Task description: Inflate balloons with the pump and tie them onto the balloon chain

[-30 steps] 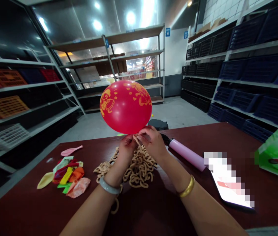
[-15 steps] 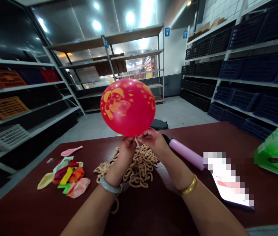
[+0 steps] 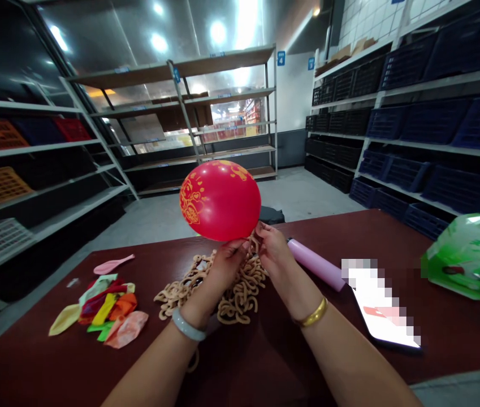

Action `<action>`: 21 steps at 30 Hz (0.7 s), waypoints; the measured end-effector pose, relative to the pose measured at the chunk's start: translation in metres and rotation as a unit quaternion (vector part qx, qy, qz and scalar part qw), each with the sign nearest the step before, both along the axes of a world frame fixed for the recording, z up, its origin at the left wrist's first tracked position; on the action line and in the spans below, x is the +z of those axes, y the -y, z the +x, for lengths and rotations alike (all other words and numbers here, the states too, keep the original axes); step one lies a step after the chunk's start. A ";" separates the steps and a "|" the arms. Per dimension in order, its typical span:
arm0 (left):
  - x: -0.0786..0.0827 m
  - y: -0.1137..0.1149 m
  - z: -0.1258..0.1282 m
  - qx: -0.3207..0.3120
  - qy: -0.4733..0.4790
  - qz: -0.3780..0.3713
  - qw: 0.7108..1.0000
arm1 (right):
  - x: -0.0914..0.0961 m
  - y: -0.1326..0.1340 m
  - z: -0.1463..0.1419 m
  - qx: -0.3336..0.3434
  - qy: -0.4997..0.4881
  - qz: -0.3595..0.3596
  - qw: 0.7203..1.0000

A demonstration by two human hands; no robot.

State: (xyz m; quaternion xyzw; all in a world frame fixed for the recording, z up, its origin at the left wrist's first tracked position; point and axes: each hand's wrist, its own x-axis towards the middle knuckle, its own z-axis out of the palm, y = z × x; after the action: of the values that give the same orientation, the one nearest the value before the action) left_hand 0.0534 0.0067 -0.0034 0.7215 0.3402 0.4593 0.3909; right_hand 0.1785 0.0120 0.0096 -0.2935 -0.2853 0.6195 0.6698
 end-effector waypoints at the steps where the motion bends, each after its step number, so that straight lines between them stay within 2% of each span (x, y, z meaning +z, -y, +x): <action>1: 0.000 -0.001 0.000 0.011 0.008 -0.008 1.000 | 0.000 0.000 -0.002 -0.008 0.002 -0.001 1.000; 4: -0.002 -0.005 -0.005 0.082 0.015 -0.018 0.996 | 0.000 0.003 -0.013 -0.020 0.019 -0.004 1.000; 8: -0.002 -0.010 -0.014 0.174 -0.046 0.027 0.983 | 0.000 0.009 -0.026 0.011 0.061 -0.013 0.998; 12: 0.000 -0.008 -0.014 0.175 -0.145 0.087 0.970 | -0.004 0.011 -0.028 0.001 0.056 -0.032 0.998; 17: 0.004 -0.003 -0.012 0.166 -0.186 0.134 0.959 | -0.005 0.011 -0.030 -0.023 0.047 -0.013 0.999; 21: 0.008 -0.003 -0.016 0.175 -0.229 0.119 0.950 | -0.005 0.002 -0.034 -0.053 0.048 0.000 0.997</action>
State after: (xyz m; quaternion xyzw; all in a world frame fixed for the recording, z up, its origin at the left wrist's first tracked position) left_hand 0.0372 0.0102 0.0051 0.7775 0.4845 0.3801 0.1276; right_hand 0.1442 0.0104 0.0043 -0.3378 -0.3008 0.5685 0.6872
